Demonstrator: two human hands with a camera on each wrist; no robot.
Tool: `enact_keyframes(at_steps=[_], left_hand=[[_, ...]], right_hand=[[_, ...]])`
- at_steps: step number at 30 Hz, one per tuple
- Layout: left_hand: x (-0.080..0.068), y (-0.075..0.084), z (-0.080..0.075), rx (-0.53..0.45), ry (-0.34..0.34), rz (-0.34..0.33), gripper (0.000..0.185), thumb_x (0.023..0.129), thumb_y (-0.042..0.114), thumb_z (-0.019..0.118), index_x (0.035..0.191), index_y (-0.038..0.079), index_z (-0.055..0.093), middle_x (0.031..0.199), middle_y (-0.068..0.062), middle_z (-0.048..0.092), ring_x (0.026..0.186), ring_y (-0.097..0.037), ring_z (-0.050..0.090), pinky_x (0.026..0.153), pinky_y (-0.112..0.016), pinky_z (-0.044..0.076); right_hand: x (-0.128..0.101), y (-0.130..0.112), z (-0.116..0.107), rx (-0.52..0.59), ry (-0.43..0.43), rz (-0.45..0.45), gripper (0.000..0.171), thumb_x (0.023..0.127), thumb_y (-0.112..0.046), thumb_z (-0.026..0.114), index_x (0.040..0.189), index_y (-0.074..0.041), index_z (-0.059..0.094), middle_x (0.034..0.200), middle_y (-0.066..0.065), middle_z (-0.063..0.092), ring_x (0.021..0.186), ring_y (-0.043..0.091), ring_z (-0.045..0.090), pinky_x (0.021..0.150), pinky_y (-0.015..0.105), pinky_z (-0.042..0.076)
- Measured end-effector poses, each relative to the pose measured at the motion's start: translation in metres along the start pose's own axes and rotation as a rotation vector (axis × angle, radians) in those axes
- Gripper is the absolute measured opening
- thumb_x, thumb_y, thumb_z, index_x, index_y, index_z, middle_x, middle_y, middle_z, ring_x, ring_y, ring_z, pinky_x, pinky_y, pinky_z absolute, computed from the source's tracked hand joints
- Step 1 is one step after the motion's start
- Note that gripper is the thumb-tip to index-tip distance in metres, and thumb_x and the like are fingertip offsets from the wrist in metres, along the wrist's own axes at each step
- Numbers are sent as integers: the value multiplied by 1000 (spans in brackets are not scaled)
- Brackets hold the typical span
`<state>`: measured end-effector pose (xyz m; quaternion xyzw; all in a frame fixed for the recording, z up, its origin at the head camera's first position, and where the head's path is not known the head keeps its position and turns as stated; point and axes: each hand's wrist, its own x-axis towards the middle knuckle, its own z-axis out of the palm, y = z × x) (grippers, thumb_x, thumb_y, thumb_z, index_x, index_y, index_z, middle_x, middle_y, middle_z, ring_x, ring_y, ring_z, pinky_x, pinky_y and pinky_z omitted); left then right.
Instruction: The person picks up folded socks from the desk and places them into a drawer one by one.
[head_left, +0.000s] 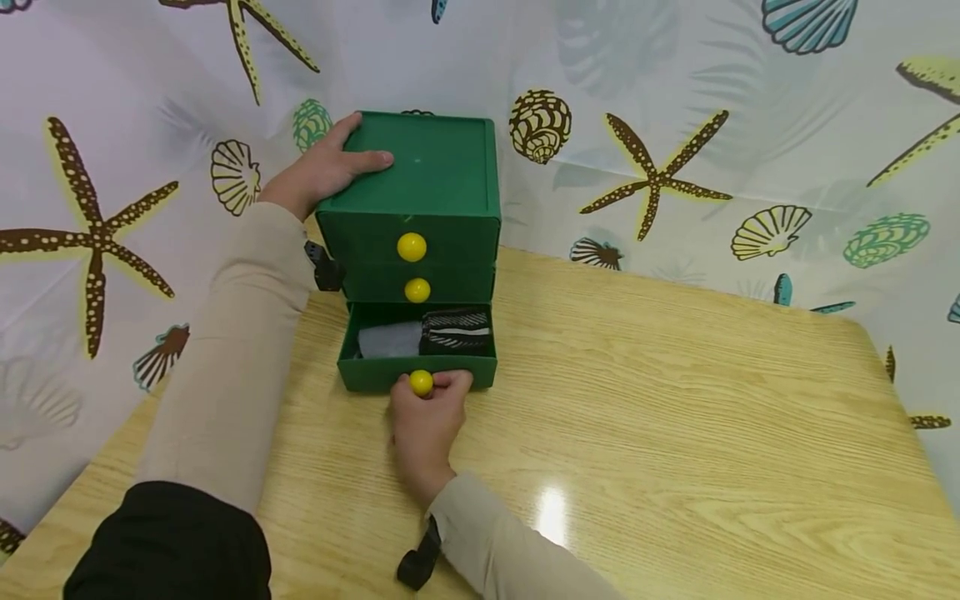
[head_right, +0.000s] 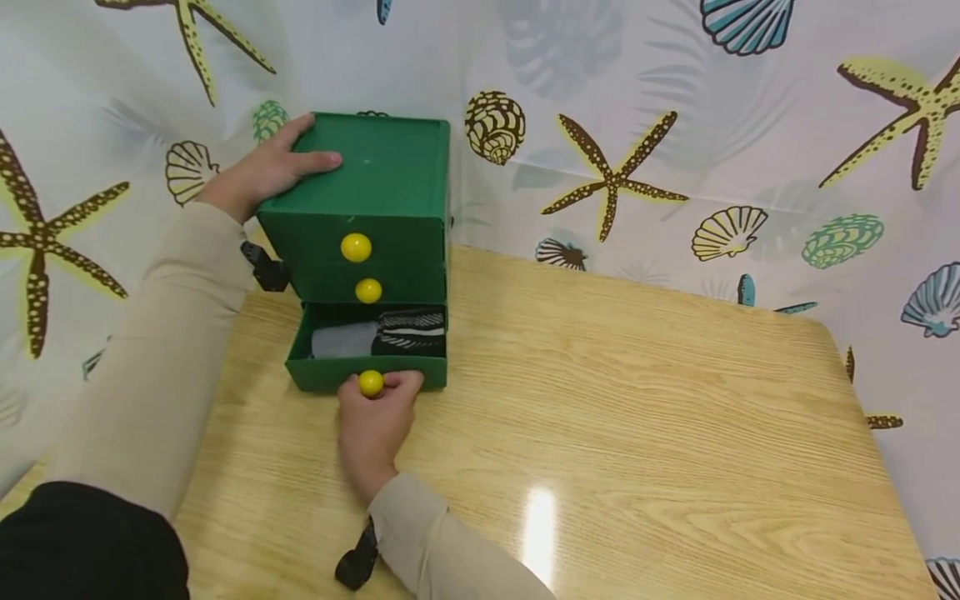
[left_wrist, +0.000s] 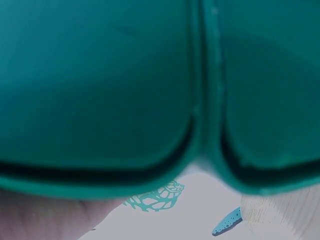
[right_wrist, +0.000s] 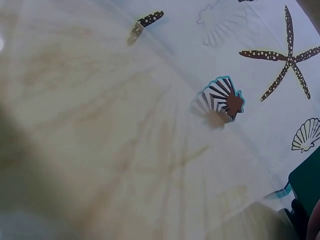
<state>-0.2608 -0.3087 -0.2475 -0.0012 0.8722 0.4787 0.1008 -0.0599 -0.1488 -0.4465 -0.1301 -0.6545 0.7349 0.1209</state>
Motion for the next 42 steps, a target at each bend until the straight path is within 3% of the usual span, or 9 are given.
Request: enact_keyframes(at_steps=[15,22,34,42], left_hand=[[-1,0,1,-3,7,3,95,99,55,56,161,36,-13,169,-2,-12,152,-34,7,120,-52,15],[0,0,2,-10,-5,6,95,99,53,57,161,36,-14,169,-2,-11,151,-36,12,119,-52,18],[0,-1,-1,2,-7,-7,95,99,54,56,160,37,-14,169,-2,-12,151,-37,12,119,-53,18],[-1,0,-1,0,-7,-3,95,99,55,56,160,37,-14,168,-2,-13,152,-35,9,120,-52,16]], right_hand=[[18,2,19,2,20,8,40,87,-12,79,99,-13,41,78,1,57,72,14,58,71,33,52],[32,3,26,-51,34,23,43,84,-11,80,98,-13,39,78,1,53,73,15,55,71,32,49],[52,1,37,-44,17,73,43,82,-7,79,98,-12,40,84,5,54,76,17,56,71,32,48],[63,-3,43,25,-1,149,40,83,0,72,102,-10,39,79,8,53,36,19,44,35,29,44]])
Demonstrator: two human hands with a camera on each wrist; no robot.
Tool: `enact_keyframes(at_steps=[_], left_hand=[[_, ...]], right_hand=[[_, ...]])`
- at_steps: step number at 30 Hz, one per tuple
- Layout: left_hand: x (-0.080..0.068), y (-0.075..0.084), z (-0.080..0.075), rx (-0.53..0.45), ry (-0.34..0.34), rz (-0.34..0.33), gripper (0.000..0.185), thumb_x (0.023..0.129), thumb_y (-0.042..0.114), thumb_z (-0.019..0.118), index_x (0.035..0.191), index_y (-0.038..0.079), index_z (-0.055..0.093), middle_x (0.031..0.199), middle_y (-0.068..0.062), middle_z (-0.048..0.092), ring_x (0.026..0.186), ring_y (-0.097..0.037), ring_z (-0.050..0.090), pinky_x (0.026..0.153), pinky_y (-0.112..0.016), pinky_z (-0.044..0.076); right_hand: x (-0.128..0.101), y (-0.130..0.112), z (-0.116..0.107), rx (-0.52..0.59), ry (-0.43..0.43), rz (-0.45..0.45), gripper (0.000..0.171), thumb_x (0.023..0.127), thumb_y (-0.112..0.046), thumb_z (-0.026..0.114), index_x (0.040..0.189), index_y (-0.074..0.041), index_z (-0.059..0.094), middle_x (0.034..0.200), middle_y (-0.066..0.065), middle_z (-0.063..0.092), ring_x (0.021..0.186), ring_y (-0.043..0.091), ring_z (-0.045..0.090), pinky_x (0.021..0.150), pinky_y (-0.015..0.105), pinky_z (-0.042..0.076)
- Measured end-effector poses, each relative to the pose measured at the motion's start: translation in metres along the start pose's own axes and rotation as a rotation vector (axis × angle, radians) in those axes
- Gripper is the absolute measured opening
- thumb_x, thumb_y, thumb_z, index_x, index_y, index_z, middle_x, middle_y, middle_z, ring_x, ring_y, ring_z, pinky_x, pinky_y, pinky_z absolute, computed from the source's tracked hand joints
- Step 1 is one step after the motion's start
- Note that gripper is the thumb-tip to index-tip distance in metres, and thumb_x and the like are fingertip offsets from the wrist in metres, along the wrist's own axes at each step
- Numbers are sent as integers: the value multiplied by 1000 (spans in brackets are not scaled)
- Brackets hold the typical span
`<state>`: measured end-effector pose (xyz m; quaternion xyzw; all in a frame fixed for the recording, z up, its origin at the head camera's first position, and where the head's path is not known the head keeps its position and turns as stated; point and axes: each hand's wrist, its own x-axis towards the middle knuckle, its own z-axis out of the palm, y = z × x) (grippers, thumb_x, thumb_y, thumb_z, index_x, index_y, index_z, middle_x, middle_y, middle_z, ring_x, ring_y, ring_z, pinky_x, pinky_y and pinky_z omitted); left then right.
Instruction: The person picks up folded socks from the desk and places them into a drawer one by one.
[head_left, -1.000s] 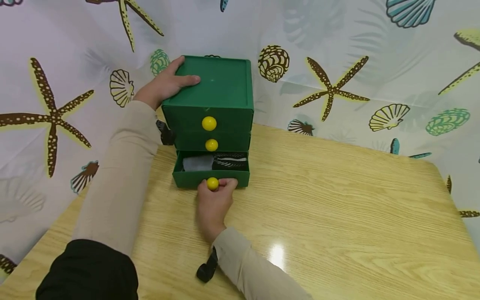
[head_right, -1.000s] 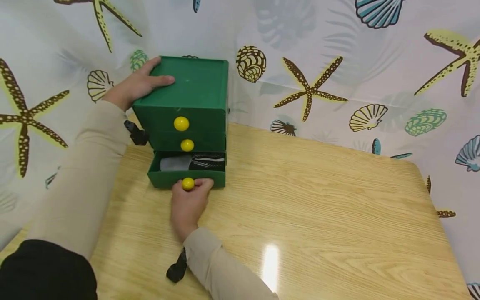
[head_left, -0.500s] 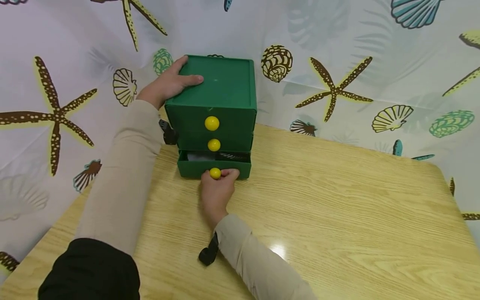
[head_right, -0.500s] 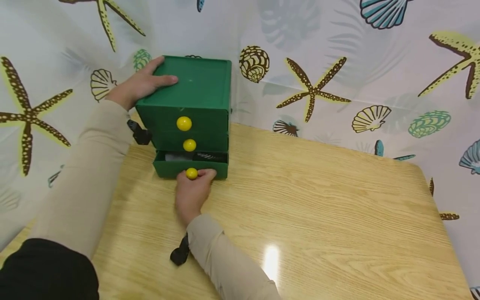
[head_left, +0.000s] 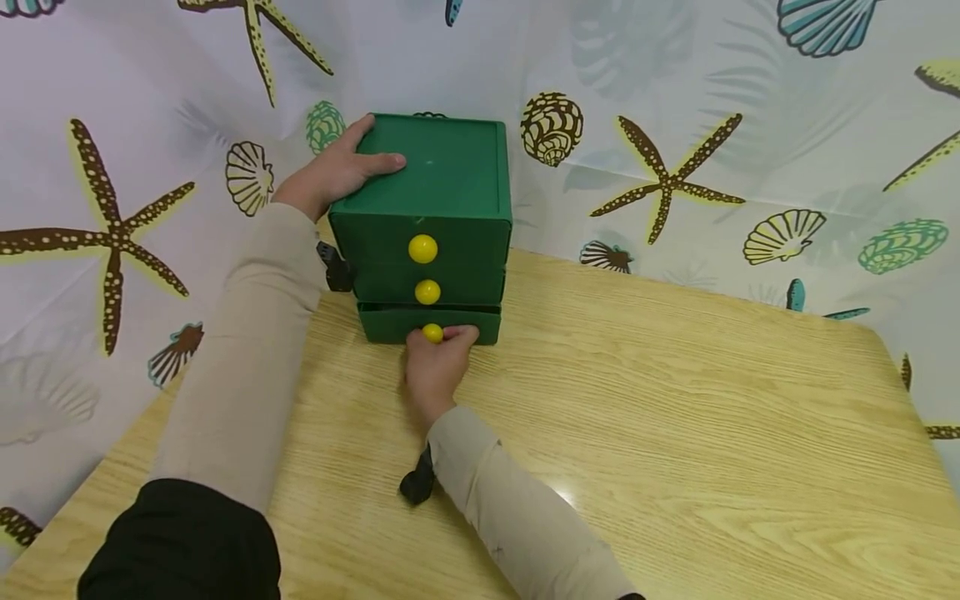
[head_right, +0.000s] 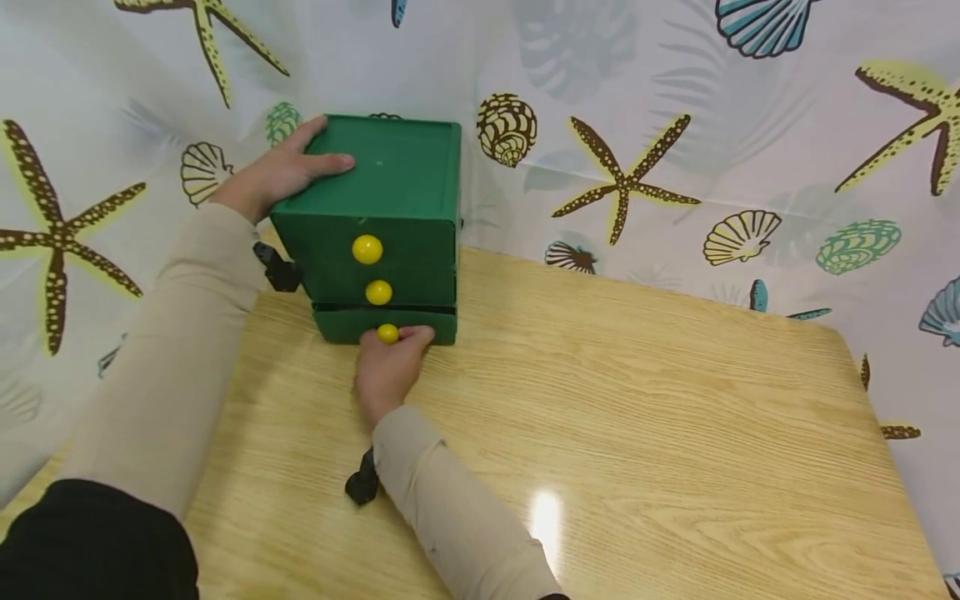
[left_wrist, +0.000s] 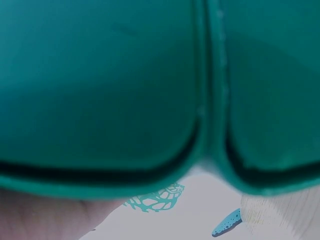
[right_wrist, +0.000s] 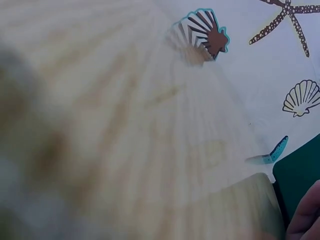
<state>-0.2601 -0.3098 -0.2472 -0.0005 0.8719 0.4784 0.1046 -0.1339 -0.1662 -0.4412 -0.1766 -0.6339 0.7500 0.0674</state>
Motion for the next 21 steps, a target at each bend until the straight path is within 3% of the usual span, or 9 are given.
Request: enact_keyframes(at_steps=[7,12,17,21], left_hand=[[2,2,1,9,0,-5,95,99,55,56,160,38,-14,168,0,-13,153,-32,3,120,-51,12],[2,2,0,23,0,-2,96,98,56,56,160,37,-15,168,-2,-13,152,-34,5,120,-53,13],[3,0,-1,-2,-16,-8,98,98,57,57,160,37,-16,168,-3,-14,152,-35,8,120,-53,15],[1,1,-4,19,-53,-13,89,102,57,47,159,37,-19,167,-2,-20,153,-33,-2,120,-54,12]], right_hand=[[10,-4,3,-20,21,10,40,82,1,74,103,-9,41,80,7,52,38,18,46,35,28,45],[13,-5,3,-7,-15,33,42,86,-2,76,107,-8,40,83,8,50,37,19,46,35,28,48],[12,-6,1,-97,-29,11,43,86,-6,78,109,-4,42,83,8,53,36,17,47,36,28,47],[11,-7,0,-142,-25,-5,42,86,-6,80,106,-5,43,84,9,54,39,18,48,37,28,46]])
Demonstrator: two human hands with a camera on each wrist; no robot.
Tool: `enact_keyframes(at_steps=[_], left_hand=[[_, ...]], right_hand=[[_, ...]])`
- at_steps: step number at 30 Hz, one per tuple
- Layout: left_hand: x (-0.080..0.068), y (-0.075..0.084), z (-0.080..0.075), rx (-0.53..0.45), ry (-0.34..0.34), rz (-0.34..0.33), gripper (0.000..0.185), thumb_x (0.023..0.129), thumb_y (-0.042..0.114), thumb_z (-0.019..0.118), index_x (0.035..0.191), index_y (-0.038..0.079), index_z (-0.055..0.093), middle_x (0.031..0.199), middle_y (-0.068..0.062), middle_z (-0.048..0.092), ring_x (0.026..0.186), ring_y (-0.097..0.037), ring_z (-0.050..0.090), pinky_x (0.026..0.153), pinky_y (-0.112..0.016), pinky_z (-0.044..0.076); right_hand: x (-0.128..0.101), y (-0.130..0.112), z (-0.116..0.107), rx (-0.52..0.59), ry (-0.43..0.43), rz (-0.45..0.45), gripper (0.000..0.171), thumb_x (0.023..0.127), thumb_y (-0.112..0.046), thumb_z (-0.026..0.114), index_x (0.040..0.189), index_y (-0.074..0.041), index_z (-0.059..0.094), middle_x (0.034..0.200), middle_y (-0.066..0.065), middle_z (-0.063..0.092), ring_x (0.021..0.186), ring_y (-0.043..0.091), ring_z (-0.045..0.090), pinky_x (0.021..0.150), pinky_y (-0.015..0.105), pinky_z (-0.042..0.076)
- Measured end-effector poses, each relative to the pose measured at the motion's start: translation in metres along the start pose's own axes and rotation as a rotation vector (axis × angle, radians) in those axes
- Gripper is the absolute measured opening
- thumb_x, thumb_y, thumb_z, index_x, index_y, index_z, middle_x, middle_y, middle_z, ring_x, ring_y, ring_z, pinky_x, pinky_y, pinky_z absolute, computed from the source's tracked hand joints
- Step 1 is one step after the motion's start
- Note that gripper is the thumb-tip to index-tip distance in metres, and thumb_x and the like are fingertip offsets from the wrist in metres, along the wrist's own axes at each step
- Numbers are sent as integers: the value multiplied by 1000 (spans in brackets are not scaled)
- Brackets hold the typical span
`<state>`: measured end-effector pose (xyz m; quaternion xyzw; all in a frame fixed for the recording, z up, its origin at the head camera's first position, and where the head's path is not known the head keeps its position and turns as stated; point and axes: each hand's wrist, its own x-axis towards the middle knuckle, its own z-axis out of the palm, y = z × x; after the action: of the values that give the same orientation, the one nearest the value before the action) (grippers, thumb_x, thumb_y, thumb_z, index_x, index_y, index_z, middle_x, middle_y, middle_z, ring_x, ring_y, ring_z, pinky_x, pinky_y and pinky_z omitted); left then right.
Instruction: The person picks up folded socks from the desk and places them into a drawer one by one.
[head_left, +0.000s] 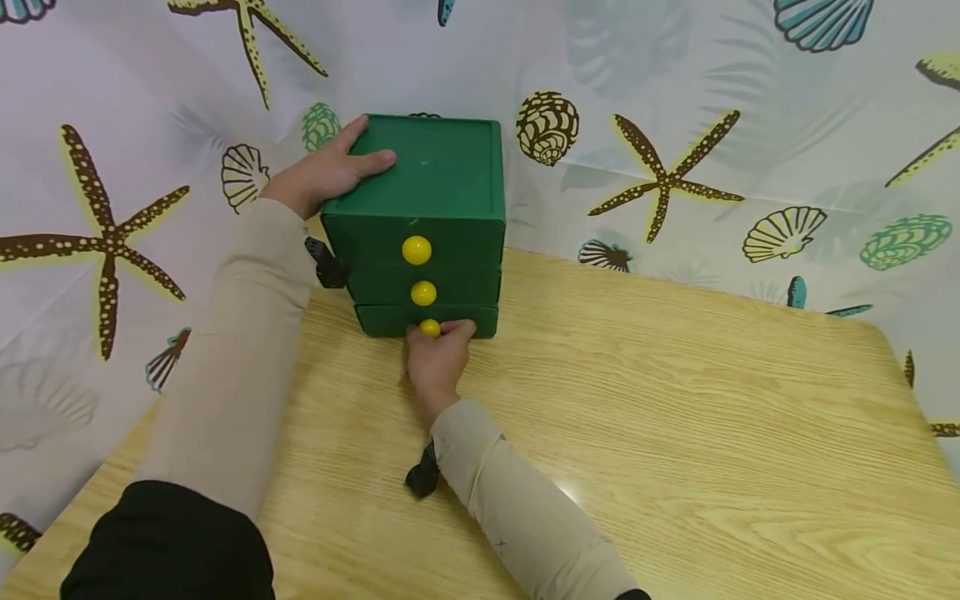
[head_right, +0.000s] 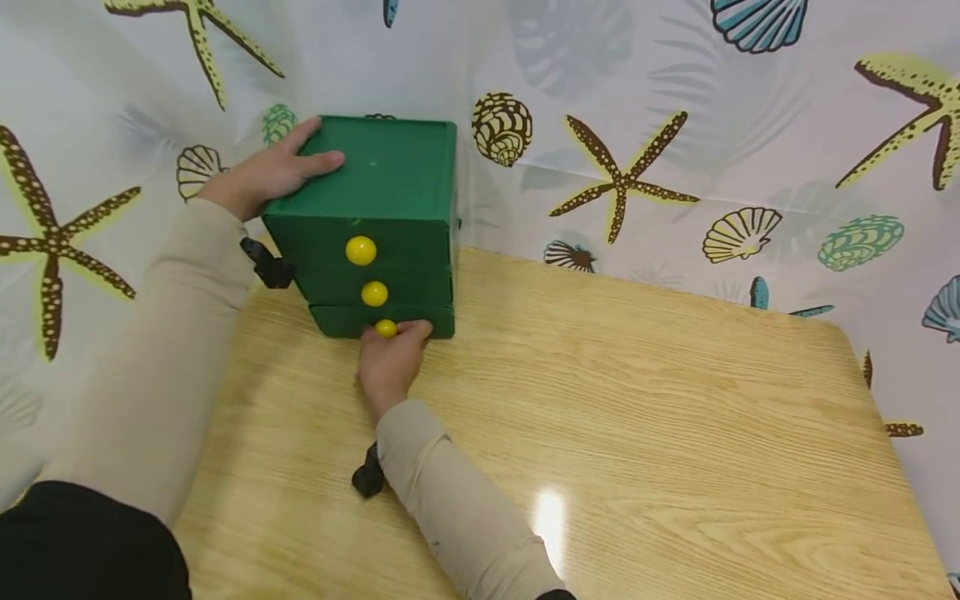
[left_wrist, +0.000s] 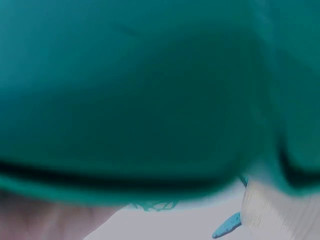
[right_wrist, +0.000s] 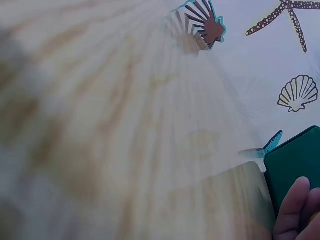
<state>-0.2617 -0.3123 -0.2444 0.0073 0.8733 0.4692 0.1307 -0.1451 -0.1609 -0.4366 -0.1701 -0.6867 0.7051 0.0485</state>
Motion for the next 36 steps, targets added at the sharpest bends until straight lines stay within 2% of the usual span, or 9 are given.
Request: enact_keyframes(at_steps=[7,15,18,22,25,28,31,33,36], left_hand=[[-3,5,-5,41,-40,-44,68,109,45,24,157,34,-23,165,1,-25,151,-25,-17,121,-50,6],[-1,7,-5,58,-53,-45,63,110,42,19,156,35,-23,164,2,-25,149,-23,-21,121,-49,3],[1,5,-6,83,-50,-31,63,110,44,19,156,34,-23,164,3,-25,149,-22,-21,121,-50,2],[2,4,-7,155,-10,4,65,110,45,22,159,30,-18,166,0,-20,151,-26,-17,121,-51,4],[1,7,-5,257,69,39,66,110,44,26,163,22,-7,168,-8,-7,153,-32,-5,120,-54,10],[-4,10,-2,360,184,51,64,110,42,29,164,15,7,168,-15,9,152,-38,11,118,-56,20],[-19,14,3,407,300,69,61,110,40,31,164,14,18,166,-14,17,151,-37,16,117,-56,22],[-35,17,11,401,377,147,57,111,37,33,163,14,25,165,-12,22,151,-33,18,119,-51,20],[-63,20,36,380,468,376,51,111,30,41,158,11,38,162,-10,32,150,-28,23,120,-45,19]], right_hand=[[-4,1,2,38,-13,22,43,86,-7,81,103,-8,41,85,10,54,36,20,47,34,29,45],[-4,1,2,130,-38,68,44,88,-12,81,105,-9,40,86,8,52,43,18,47,35,29,47],[-2,1,0,174,-84,65,44,90,-12,79,107,-7,39,83,8,51,40,18,47,37,30,49],[3,-1,-12,185,-205,65,39,92,-9,74,112,-4,40,78,10,55,39,18,51,41,30,52],[10,-5,-33,119,-338,85,36,94,-6,68,119,-3,43,80,13,62,43,18,55,45,31,55],[19,-11,-67,16,-458,83,40,96,-5,63,131,-4,43,93,19,67,50,20,61,51,34,58],[29,-20,-111,-91,-504,21,48,99,-7,60,142,-3,39,106,23,67,59,24,66,57,37,60],[34,-26,-143,-172,-509,-46,48,101,-9,57,145,-2,40,112,24,65,69,28,69,64,39,60],[41,-38,-188,-353,-489,-203,44,104,-15,56,145,-2,46,120,23,62,87,33,69,73,43,59]])
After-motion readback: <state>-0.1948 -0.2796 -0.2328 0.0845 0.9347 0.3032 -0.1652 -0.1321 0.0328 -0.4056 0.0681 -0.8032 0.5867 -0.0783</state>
